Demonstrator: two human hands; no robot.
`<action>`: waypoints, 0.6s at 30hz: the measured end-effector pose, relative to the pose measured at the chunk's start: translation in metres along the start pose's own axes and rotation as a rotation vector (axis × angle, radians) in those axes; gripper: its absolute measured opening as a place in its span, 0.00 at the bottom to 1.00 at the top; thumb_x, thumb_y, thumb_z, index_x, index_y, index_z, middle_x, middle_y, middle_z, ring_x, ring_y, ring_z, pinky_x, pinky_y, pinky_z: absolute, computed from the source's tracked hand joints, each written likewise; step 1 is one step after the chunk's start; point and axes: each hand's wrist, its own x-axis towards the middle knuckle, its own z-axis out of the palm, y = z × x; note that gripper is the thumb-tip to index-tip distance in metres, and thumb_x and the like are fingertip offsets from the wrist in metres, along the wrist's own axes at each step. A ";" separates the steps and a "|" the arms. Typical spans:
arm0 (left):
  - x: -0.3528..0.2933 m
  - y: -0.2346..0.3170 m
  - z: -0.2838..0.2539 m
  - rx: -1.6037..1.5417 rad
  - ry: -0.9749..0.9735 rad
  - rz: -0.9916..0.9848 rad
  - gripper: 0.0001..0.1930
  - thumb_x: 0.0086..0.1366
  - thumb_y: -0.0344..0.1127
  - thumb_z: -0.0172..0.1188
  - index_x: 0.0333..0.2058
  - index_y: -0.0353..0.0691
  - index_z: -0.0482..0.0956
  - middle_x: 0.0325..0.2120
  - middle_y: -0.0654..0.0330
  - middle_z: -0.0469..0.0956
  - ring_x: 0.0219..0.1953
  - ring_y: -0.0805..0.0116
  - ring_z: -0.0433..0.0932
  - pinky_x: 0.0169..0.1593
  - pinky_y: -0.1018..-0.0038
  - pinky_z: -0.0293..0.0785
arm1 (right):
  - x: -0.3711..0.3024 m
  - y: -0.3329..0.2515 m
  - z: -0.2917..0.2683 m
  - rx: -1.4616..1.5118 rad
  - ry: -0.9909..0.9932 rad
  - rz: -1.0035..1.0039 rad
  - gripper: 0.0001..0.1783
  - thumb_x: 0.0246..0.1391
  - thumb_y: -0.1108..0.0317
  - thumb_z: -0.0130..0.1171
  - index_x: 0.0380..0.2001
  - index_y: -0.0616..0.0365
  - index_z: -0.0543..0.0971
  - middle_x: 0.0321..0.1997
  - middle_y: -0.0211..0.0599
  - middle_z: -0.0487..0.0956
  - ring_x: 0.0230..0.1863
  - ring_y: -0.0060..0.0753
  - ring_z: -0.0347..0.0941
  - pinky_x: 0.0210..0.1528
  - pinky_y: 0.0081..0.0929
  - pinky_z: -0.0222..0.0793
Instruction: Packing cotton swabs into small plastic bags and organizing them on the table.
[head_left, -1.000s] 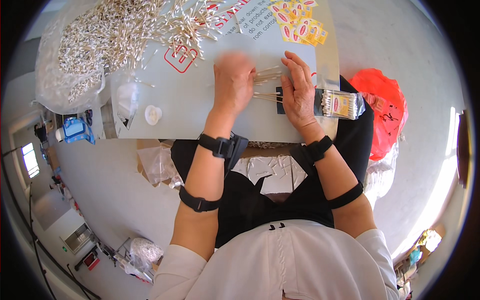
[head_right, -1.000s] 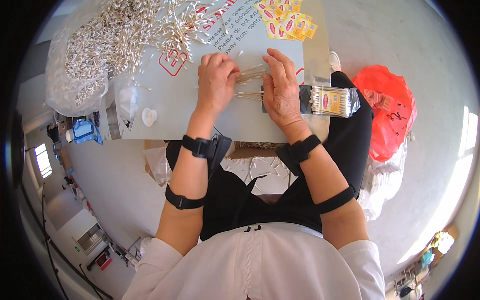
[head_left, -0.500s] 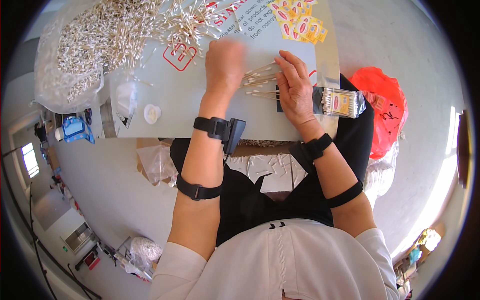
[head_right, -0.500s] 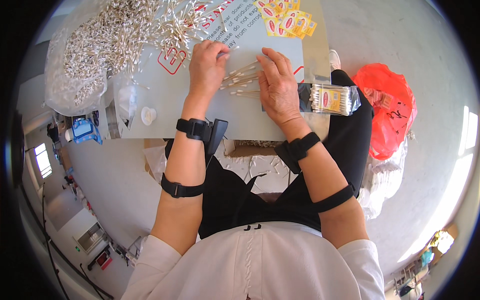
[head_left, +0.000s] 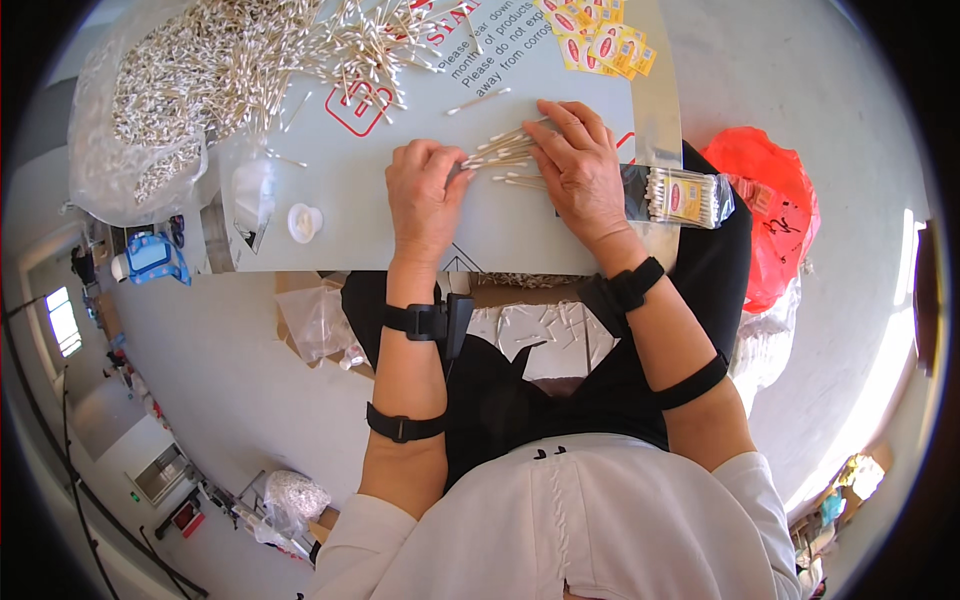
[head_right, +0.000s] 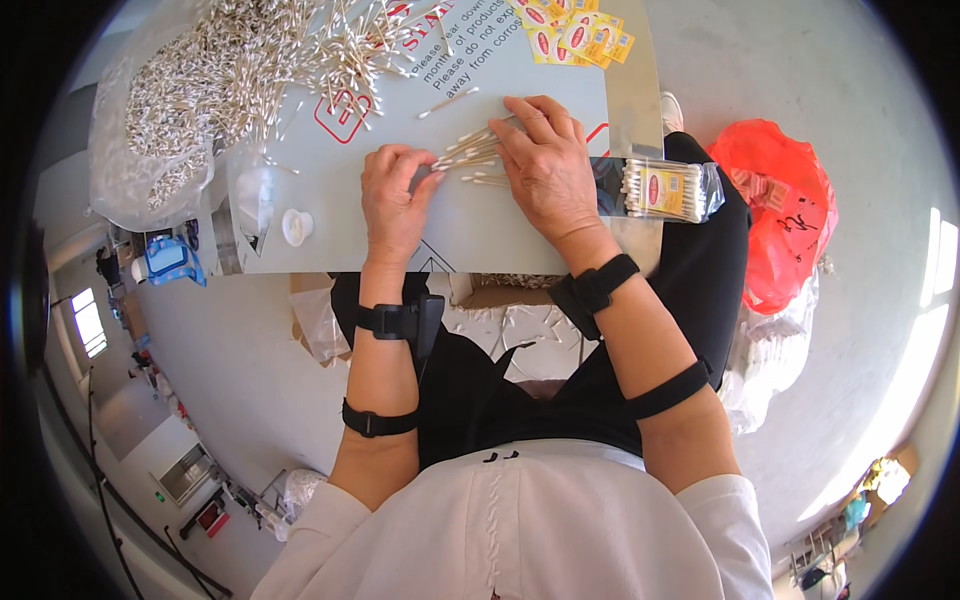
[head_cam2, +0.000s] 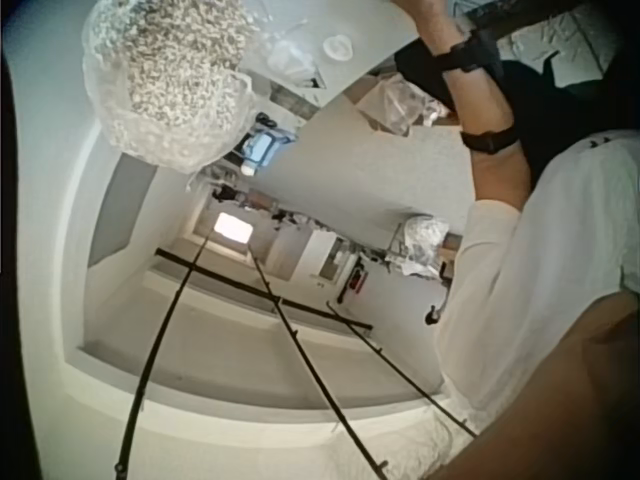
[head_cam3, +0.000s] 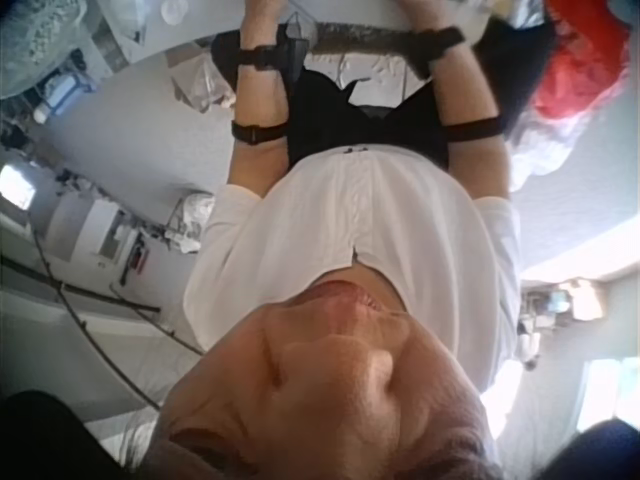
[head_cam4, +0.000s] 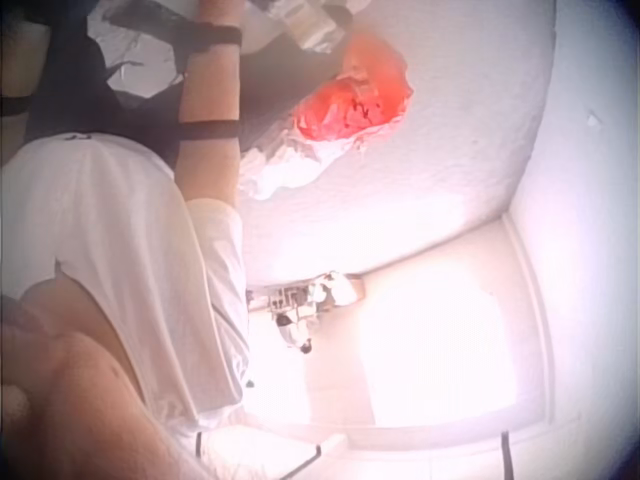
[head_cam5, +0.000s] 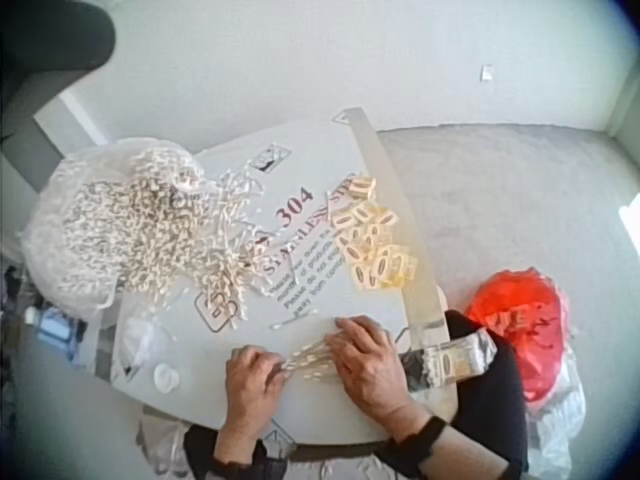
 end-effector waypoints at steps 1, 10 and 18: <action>0.001 0.001 0.002 0.006 -0.010 0.016 0.12 0.48 0.26 0.71 0.32 0.43 0.79 0.32 0.64 0.75 0.40 0.60 0.73 0.45 0.64 0.67 | 0.000 -0.001 0.000 0.001 -0.001 -0.001 0.15 0.51 0.71 0.63 0.44 0.55 0.82 0.57 0.34 0.76 0.60 0.42 0.67 0.60 0.40 0.64; -0.003 -0.038 -0.022 0.049 -0.020 0.019 0.08 0.52 0.25 0.67 0.31 0.41 0.77 0.30 0.63 0.75 0.38 0.59 0.73 0.44 0.64 0.69 | 0.000 0.001 0.000 -0.003 0.011 0.002 0.16 0.50 0.71 0.63 0.44 0.56 0.82 0.57 0.34 0.77 0.60 0.42 0.68 0.60 0.40 0.64; 0.035 -0.032 0.001 0.042 0.039 0.075 0.09 0.52 0.25 0.67 0.30 0.41 0.76 0.28 0.61 0.74 0.37 0.56 0.73 0.42 0.62 0.70 | -0.001 0.002 0.001 0.060 0.006 -0.014 0.15 0.49 0.73 0.64 0.43 0.57 0.82 0.53 0.33 0.78 0.58 0.42 0.69 0.59 0.39 0.64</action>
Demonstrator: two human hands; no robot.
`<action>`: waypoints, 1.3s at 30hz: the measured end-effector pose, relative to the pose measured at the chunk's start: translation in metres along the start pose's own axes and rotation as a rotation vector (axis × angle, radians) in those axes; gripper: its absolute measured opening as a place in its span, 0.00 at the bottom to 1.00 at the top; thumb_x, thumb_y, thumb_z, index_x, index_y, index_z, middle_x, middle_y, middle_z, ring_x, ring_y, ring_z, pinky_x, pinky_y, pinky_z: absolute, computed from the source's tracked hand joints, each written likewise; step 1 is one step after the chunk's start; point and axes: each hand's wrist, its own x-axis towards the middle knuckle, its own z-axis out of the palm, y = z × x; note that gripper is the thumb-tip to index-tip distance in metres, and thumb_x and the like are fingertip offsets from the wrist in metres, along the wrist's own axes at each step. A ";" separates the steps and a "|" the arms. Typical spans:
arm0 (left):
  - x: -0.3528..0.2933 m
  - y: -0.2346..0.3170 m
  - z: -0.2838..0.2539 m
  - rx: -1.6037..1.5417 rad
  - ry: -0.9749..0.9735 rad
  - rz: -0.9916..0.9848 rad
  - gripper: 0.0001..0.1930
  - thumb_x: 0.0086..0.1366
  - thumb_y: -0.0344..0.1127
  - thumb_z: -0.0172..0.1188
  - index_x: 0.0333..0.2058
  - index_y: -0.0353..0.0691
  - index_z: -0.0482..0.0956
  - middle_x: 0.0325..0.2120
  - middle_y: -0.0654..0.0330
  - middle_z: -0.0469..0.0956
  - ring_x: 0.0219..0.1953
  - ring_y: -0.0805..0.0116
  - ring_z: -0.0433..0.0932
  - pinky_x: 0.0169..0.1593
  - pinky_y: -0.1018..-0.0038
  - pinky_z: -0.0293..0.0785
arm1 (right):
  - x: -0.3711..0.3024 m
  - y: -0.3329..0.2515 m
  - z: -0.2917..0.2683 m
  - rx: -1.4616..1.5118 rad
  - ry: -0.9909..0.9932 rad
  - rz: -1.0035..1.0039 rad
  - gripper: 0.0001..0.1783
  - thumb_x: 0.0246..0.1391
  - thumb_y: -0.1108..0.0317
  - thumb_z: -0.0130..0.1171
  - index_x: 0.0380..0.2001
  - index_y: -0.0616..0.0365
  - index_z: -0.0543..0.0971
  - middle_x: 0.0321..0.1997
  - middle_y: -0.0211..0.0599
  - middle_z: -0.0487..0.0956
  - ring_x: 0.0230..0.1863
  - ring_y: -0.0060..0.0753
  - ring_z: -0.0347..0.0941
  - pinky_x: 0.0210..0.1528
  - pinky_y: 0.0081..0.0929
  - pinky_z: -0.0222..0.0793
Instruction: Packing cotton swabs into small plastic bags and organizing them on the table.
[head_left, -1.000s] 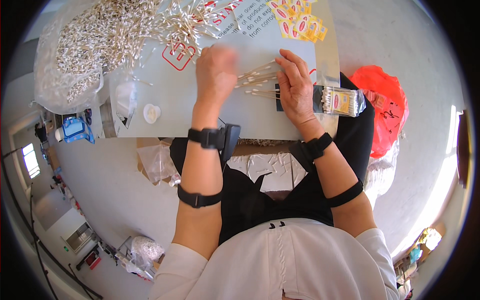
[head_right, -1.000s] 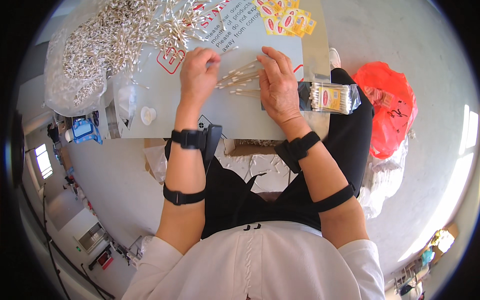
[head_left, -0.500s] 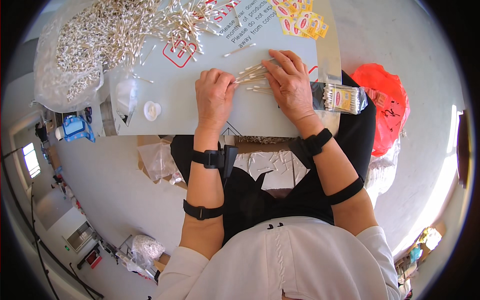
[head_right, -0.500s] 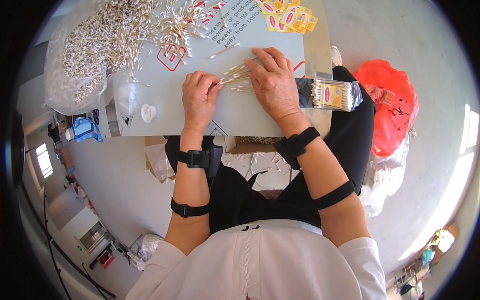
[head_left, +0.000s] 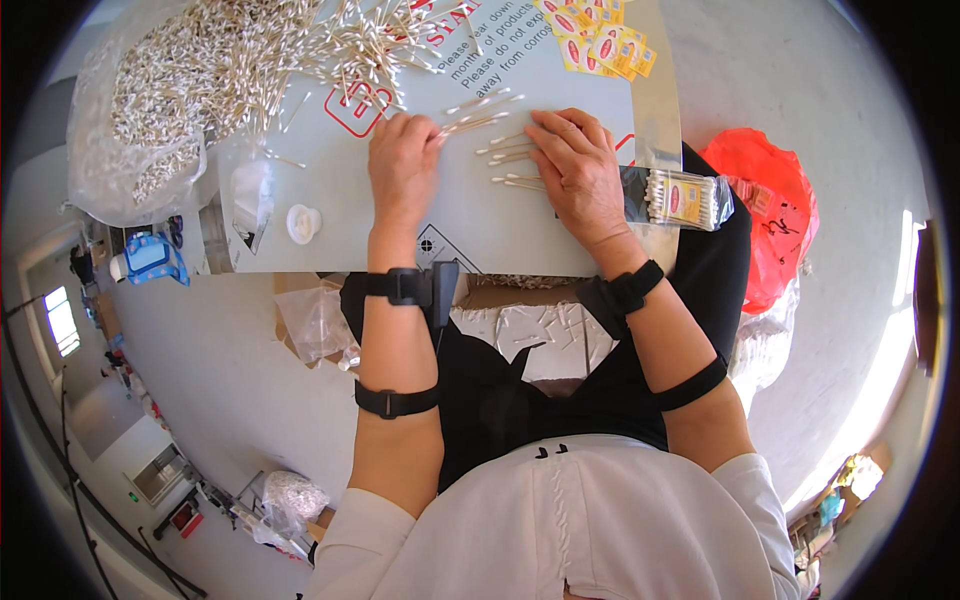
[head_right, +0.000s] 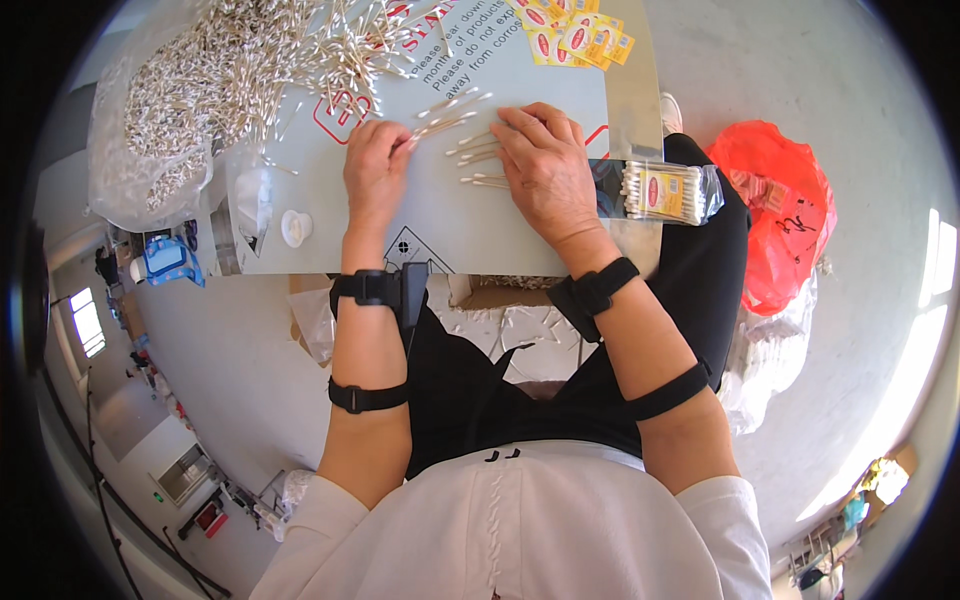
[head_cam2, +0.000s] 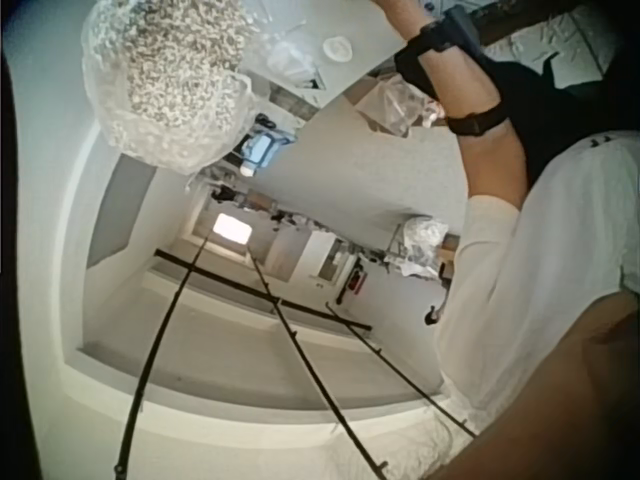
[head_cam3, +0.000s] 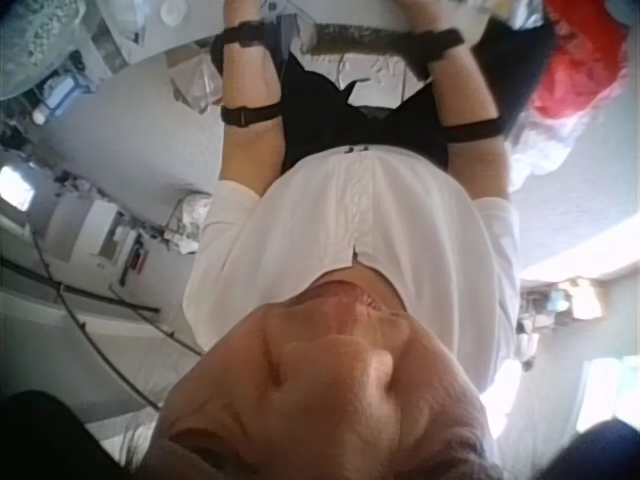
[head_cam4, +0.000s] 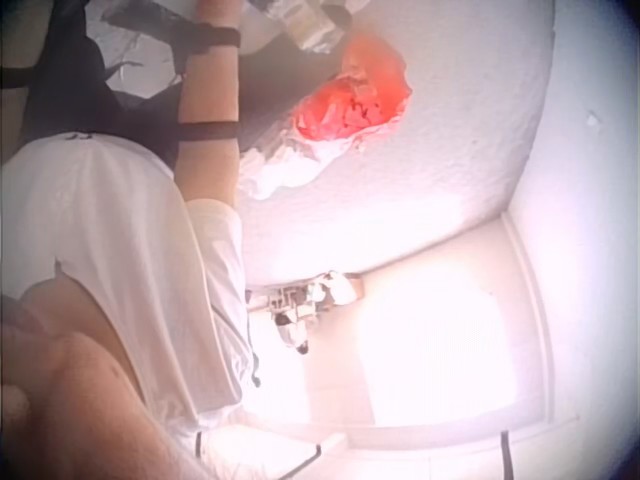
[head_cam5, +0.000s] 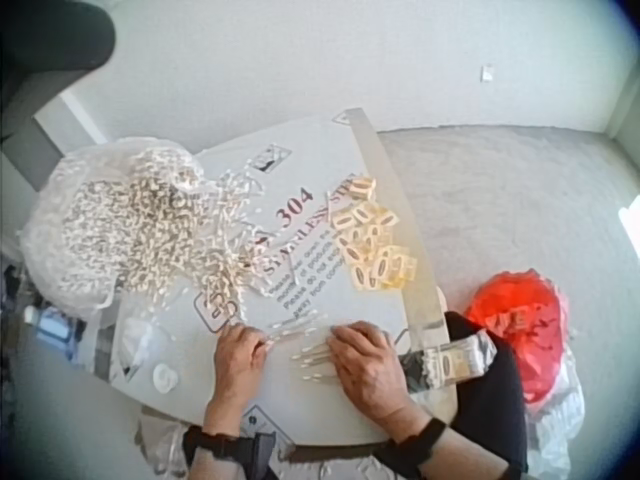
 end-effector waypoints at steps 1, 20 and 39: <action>0.006 0.009 0.004 -0.005 0.000 0.000 0.09 0.52 0.25 0.67 0.30 0.41 0.76 0.28 0.61 0.74 0.37 0.56 0.73 0.42 0.62 0.70 | -0.001 0.003 -0.001 -0.005 -0.001 0.001 0.15 0.49 0.73 0.64 0.43 0.57 0.82 0.53 0.33 0.78 0.58 0.42 0.69 0.59 0.39 0.64; -0.002 0.038 0.026 -0.148 -0.003 -0.059 0.10 0.52 0.18 0.61 0.32 0.41 0.78 0.31 0.57 0.74 0.39 0.52 0.72 0.43 0.61 0.72 | 0.001 -0.002 0.001 -0.063 -0.005 0.117 0.26 0.58 0.69 0.56 0.61 0.60 0.69 0.64 0.42 0.71 0.63 0.50 0.63 0.66 0.44 0.59; 0.032 0.047 0.053 -0.406 -0.050 0.053 0.15 0.67 0.32 0.53 0.51 0.39 0.77 0.45 0.58 0.80 0.51 0.61 0.72 0.59 0.66 0.65 | -0.008 0.006 -0.001 0.261 0.162 0.188 0.28 0.61 0.79 0.49 0.65 0.59 0.65 0.69 0.51 0.64 0.65 0.57 0.66 0.64 0.38 0.65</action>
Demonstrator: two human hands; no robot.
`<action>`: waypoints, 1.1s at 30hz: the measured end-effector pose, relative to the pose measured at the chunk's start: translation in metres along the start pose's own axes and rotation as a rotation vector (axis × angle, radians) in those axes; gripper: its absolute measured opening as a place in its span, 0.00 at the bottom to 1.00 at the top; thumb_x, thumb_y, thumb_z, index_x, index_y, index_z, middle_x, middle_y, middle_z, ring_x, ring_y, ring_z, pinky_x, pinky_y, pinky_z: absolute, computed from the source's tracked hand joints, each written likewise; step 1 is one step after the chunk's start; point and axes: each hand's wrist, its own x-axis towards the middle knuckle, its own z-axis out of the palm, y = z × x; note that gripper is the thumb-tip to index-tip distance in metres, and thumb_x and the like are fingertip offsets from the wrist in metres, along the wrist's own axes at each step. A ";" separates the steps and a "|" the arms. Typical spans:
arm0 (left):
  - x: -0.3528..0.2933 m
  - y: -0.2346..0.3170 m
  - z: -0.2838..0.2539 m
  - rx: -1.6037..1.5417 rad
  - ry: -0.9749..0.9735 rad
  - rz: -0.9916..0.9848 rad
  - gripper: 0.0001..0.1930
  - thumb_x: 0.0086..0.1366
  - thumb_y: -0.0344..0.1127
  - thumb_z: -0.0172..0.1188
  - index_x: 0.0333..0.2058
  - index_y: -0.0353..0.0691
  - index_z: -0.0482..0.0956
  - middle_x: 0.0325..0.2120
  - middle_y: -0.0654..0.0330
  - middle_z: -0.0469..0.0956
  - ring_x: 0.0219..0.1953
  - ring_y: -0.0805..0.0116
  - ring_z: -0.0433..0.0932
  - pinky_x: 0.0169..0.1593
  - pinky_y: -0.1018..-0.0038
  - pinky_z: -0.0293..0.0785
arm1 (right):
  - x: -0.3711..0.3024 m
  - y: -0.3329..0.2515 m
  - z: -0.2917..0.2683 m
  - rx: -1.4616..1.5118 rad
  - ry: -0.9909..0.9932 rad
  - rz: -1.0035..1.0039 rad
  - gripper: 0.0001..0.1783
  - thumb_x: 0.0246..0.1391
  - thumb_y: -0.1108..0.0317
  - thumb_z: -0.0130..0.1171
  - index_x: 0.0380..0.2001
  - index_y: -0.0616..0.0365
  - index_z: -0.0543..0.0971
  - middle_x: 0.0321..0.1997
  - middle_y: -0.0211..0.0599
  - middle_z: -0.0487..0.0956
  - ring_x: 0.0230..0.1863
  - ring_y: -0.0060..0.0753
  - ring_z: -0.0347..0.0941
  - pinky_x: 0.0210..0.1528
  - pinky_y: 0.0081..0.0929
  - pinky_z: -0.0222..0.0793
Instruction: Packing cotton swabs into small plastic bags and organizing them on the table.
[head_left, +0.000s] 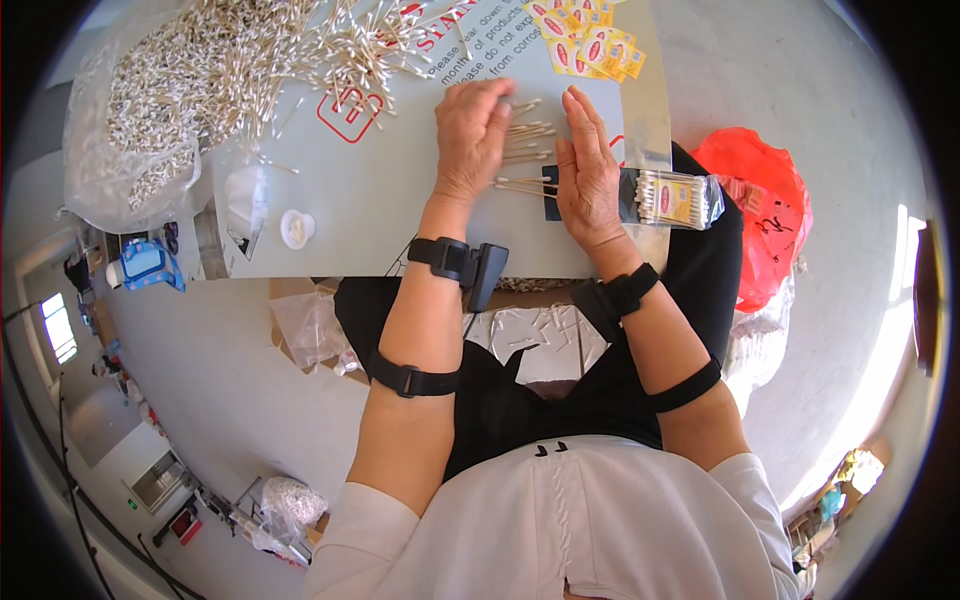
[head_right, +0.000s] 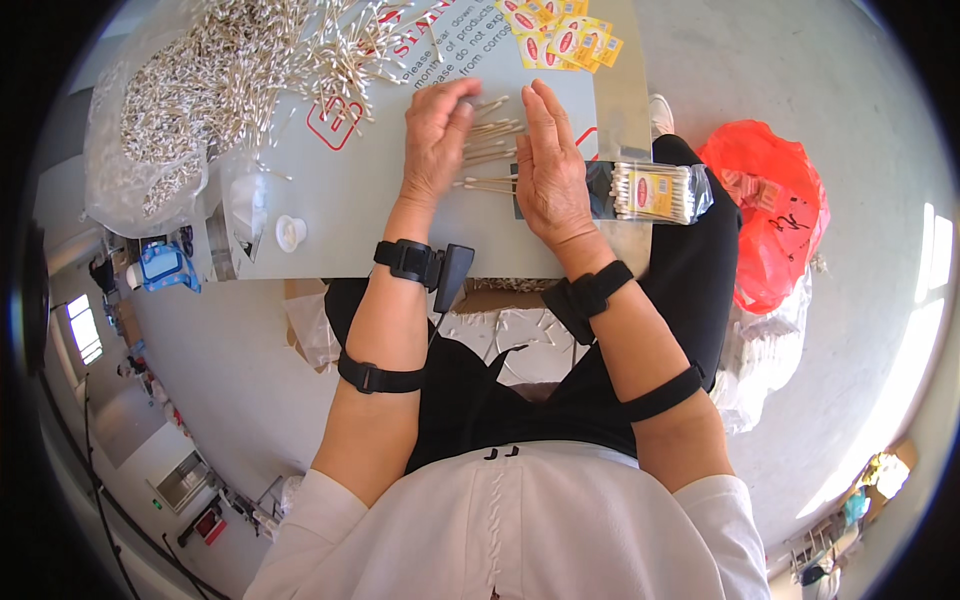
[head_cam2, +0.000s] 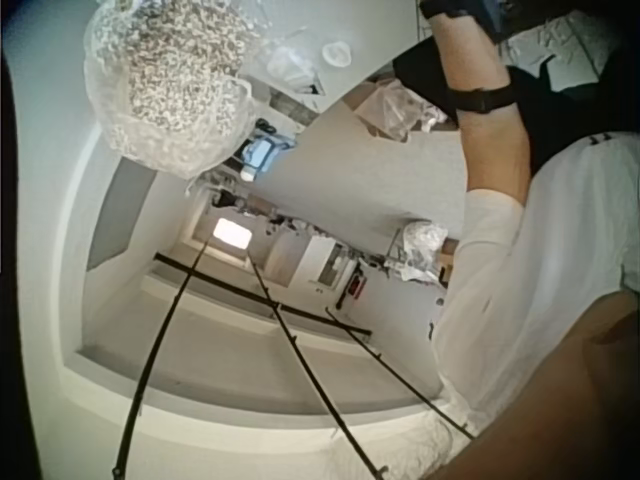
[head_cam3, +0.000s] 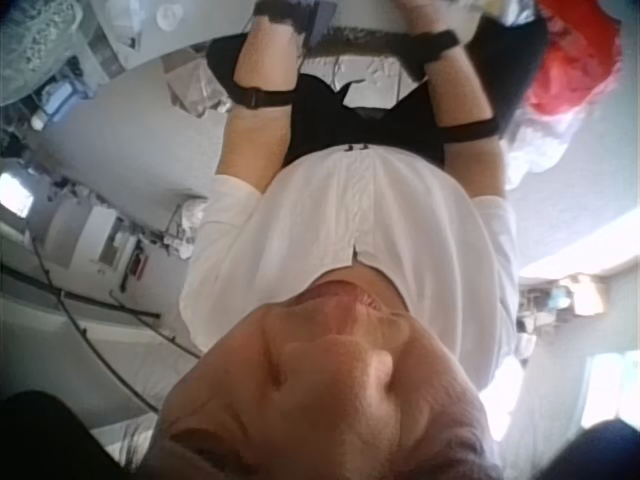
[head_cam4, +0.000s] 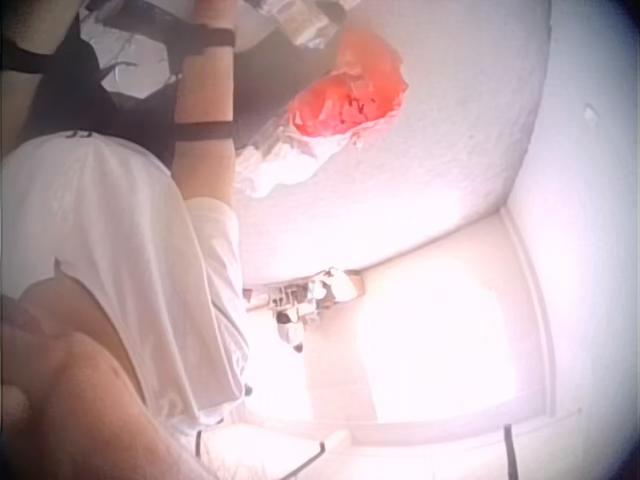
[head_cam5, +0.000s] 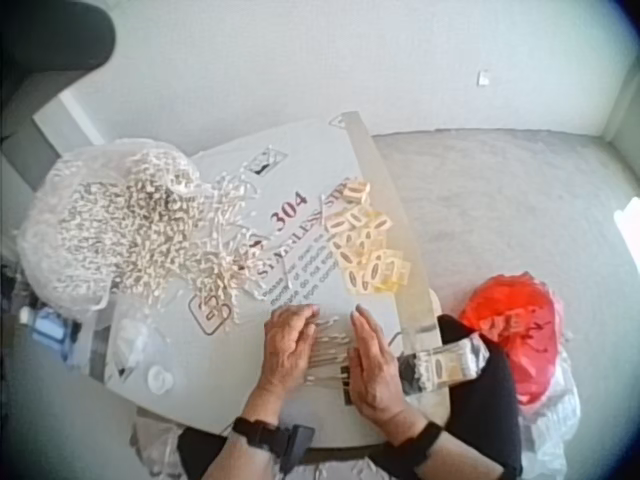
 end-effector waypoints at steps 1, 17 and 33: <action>-0.001 0.004 0.003 -0.004 0.003 0.017 0.14 0.66 0.31 0.53 0.49 0.40 0.79 0.40 0.59 0.81 0.48 0.59 0.72 0.57 0.65 0.66 | 0.000 0.000 0.000 -0.001 0.001 -0.001 0.28 0.61 0.79 0.49 0.65 0.59 0.65 0.69 0.51 0.64 0.65 0.57 0.66 0.64 0.38 0.65; -0.038 0.038 0.009 0.577 -0.174 -0.115 0.43 0.63 0.55 0.61 0.69 0.37 0.56 0.71 0.48 0.52 0.74 0.52 0.47 0.73 0.48 0.38 | 0.001 -0.001 -0.002 0.187 0.032 0.054 0.19 0.65 0.75 0.48 0.59 0.65 0.70 0.65 0.54 0.69 0.64 0.54 0.68 0.64 0.38 0.64; -0.028 0.012 0.006 -0.578 0.313 -0.330 0.33 0.76 0.53 0.42 0.69 0.34 0.53 0.64 0.41 0.62 0.67 0.56 0.62 0.68 0.65 0.57 | 0.008 -0.013 0.020 0.364 0.151 0.173 0.20 0.70 0.67 0.47 0.60 0.68 0.70 0.67 0.51 0.68 0.67 0.44 0.64 0.68 0.32 0.58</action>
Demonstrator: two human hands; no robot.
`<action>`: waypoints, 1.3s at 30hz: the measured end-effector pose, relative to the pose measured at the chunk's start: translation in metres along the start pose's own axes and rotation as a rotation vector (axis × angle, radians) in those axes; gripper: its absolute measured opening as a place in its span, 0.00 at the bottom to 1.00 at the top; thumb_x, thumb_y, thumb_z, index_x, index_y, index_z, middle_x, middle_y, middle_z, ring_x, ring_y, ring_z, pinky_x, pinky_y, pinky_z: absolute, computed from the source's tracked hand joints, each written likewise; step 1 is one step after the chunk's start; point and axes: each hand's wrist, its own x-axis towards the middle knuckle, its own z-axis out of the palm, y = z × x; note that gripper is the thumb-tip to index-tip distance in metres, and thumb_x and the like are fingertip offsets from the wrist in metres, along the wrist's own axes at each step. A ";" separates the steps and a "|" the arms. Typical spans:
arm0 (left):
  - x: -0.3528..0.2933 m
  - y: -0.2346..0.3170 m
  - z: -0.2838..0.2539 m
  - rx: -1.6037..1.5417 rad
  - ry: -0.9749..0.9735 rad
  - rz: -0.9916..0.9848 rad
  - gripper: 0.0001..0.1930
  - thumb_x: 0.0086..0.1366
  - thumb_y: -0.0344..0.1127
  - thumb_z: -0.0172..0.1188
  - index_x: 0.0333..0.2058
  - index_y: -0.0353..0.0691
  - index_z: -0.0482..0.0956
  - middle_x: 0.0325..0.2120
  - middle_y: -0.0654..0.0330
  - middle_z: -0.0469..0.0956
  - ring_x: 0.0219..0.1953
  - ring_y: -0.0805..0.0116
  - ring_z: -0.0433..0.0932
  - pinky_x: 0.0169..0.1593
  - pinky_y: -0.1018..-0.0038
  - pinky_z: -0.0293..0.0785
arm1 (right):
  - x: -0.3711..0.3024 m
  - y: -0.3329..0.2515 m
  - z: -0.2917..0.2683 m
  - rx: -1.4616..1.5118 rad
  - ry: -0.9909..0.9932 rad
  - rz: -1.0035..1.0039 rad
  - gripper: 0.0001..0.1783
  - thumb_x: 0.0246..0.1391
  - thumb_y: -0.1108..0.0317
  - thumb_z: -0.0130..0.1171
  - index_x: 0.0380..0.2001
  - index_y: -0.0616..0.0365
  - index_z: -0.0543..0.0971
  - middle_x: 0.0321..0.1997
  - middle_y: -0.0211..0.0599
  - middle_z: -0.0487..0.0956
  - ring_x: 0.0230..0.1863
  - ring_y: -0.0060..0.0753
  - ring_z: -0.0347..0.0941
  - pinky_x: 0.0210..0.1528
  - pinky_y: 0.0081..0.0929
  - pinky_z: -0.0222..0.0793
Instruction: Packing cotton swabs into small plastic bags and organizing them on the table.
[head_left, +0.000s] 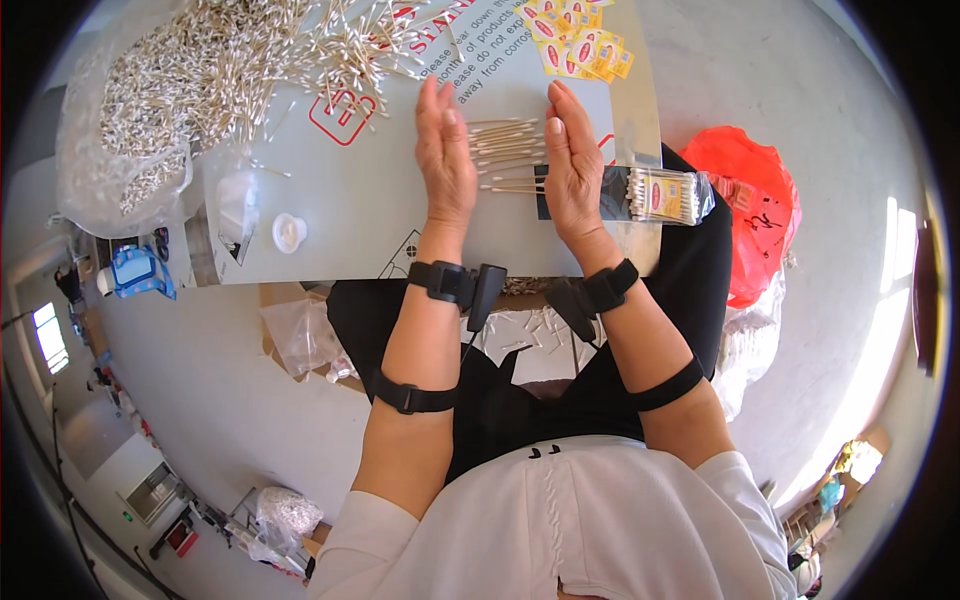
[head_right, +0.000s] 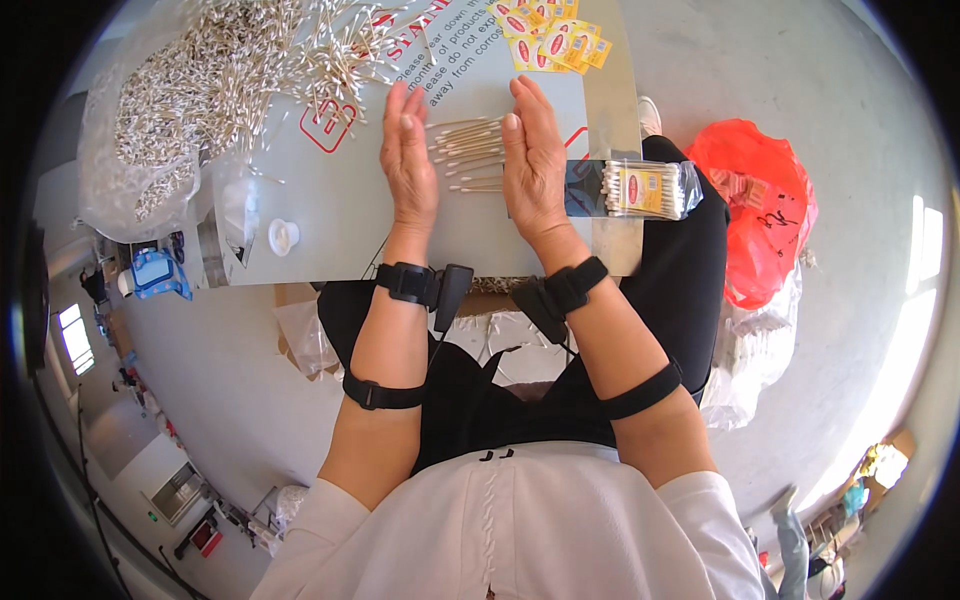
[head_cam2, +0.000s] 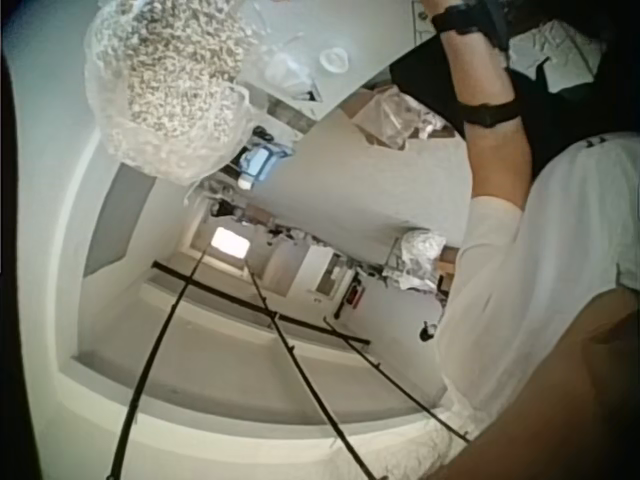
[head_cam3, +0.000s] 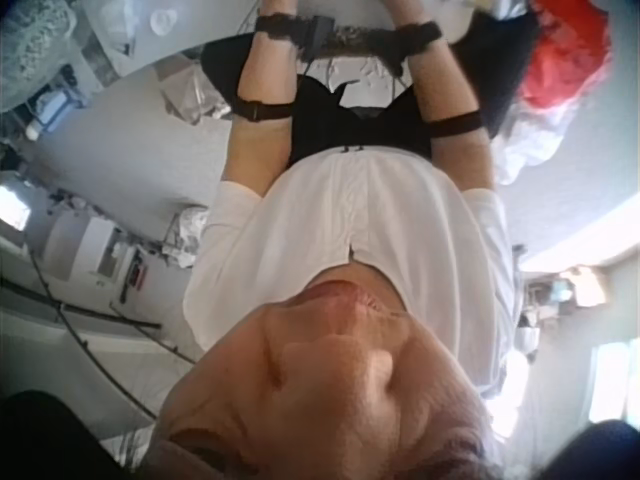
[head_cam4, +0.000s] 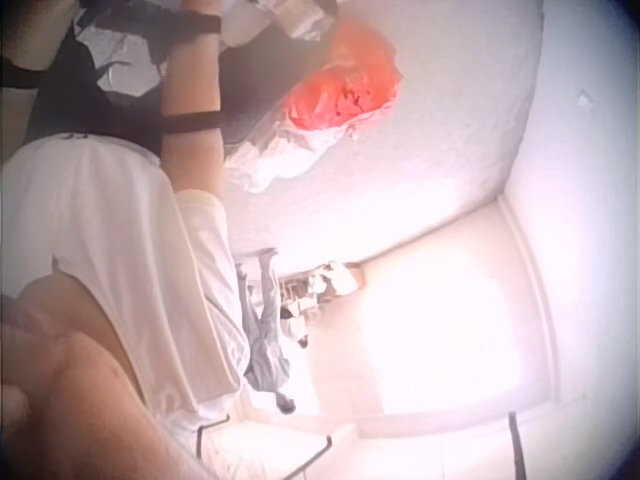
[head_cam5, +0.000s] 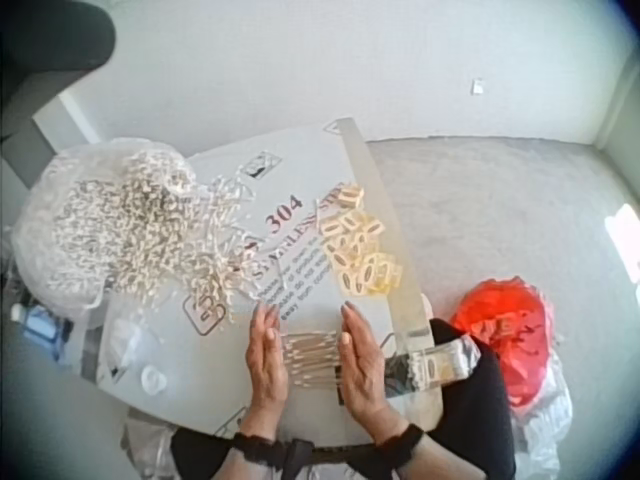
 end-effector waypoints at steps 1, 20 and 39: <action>0.001 0.000 0.003 -0.002 0.000 -0.001 0.33 0.76 0.53 0.42 0.69 0.34 0.53 0.64 0.41 0.62 0.67 0.56 0.62 0.68 0.65 0.57 | 0.002 0.001 0.002 -0.003 0.000 0.000 0.20 0.70 0.67 0.47 0.60 0.68 0.70 0.67 0.51 0.68 0.67 0.44 0.64 0.68 0.32 0.58; -0.010 -0.001 0.009 -0.421 0.124 -0.026 0.37 0.75 0.57 0.42 0.67 0.28 0.54 0.67 0.44 0.57 0.70 0.53 0.55 0.72 0.57 0.48 | 0.004 0.007 -0.003 0.132 0.037 0.083 0.21 0.71 0.66 0.46 0.60 0.69 0.70 0.66 0.48 0.69 0.67 0.39 0.64 0.69 0.30 0.56; -0.011 0.005 0.006 -0.330 0.039 -0.042 0.32 0.75 0.50 0.47 0.65 0.28 0.59 0.64 0.43 0.62 0.66 0.52 0.63 0.69 0.58 0.57 | 0.000 0.004 -0.008 0.116 -0.016 0.106 0.20 0.67 0.70 0.53 0.58 0.66 0.71 0.59 0.48 0.75 0.61 0.38 0.70 0.62 0.29 0.66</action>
